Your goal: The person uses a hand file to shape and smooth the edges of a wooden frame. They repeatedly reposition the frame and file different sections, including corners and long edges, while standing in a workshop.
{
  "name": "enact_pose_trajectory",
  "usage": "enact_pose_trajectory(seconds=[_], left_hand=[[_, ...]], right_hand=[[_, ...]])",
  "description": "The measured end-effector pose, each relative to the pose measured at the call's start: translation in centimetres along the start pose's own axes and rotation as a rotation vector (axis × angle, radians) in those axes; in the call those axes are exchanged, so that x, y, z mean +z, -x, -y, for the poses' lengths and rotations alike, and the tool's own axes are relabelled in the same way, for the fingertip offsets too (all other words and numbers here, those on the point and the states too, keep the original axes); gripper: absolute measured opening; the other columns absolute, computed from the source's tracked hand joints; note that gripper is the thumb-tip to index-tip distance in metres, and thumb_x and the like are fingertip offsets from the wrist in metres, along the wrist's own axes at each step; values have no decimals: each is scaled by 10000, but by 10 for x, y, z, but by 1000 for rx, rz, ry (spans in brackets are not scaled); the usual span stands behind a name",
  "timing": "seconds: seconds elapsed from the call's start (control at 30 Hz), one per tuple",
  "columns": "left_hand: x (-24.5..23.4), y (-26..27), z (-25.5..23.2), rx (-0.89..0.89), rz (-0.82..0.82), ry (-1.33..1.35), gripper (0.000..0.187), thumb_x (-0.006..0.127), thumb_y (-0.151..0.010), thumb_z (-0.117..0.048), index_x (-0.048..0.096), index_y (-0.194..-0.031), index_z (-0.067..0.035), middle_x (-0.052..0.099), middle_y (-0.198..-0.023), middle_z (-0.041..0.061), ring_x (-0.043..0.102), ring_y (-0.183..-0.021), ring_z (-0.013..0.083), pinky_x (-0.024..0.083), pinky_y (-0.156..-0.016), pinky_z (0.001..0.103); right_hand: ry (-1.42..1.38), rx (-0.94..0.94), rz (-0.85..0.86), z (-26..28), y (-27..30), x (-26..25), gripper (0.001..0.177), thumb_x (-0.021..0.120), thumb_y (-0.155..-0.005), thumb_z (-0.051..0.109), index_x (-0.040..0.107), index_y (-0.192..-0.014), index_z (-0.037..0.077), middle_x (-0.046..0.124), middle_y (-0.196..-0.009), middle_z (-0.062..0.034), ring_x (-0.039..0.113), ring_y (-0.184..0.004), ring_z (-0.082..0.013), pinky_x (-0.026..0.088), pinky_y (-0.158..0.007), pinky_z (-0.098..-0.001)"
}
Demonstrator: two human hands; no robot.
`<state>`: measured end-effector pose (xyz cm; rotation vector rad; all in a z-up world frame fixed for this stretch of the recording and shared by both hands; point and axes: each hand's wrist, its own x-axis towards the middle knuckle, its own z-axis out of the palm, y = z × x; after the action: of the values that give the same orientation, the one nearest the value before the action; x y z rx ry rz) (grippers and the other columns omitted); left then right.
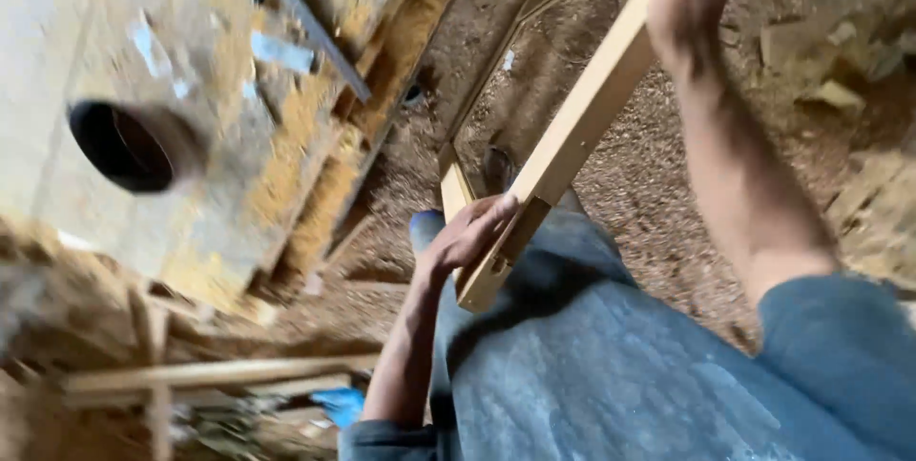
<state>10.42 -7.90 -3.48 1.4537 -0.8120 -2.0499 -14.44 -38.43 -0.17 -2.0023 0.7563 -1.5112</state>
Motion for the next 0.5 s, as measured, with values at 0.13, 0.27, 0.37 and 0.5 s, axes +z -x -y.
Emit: enact_pose_trajectory(seconds=[0.13, 0.27, 0.37, 0.5], left_hand=[[6, 0, -27, -35, -41, -100, 852, 417, -974, -740, 681, -1248, 23, 654, -1239, 311, 617, -1204, 427, 459, -1080, 556], [8, -20, 10, 26, -24, -131, 750, 375, -1037, -666, 673, -1144, 13, 625, -1076, 268, 588, -1075, 387, 448, -1030, 545], [2, -51, 78, -180, -94, 201, 872, 527, -909, -806, 528, -1330, -42, 605, -787, 216, 661, -555, 322, 571, -389, 400], [11, -45, 41, -52, -18, 273, 693, 478, -937, -780, 567, -1121, -118, 594, -686, 140, 609, -465, 214, 455, -343, 309]], right_hand=[[-293, 279, -221, 135, 56, 32, 304, 403, -1123, 137, 445, -1258, -132, 484, -525, -253, 434, -325, -232, 314, -364, -269], [14, 625, -412, 242, 166, 12, 447, 458, -1158, 78, 319, -1575, -8, 610, -808, -239, 492, -457, -158, 409, -413, -242], [156, 852, -427, 321, 234, 27, 448, 532, -1053, -8, 474, -1491, -79, 649, -817, -235, 526, -445, -140, 420, -381, -235], [210, 1067, -522, 394, 264, 93, 431, 617, -938, 11, 641, -1368, 2, 723, -780, -181, 600, -459, -124, 486, -374, -265]])
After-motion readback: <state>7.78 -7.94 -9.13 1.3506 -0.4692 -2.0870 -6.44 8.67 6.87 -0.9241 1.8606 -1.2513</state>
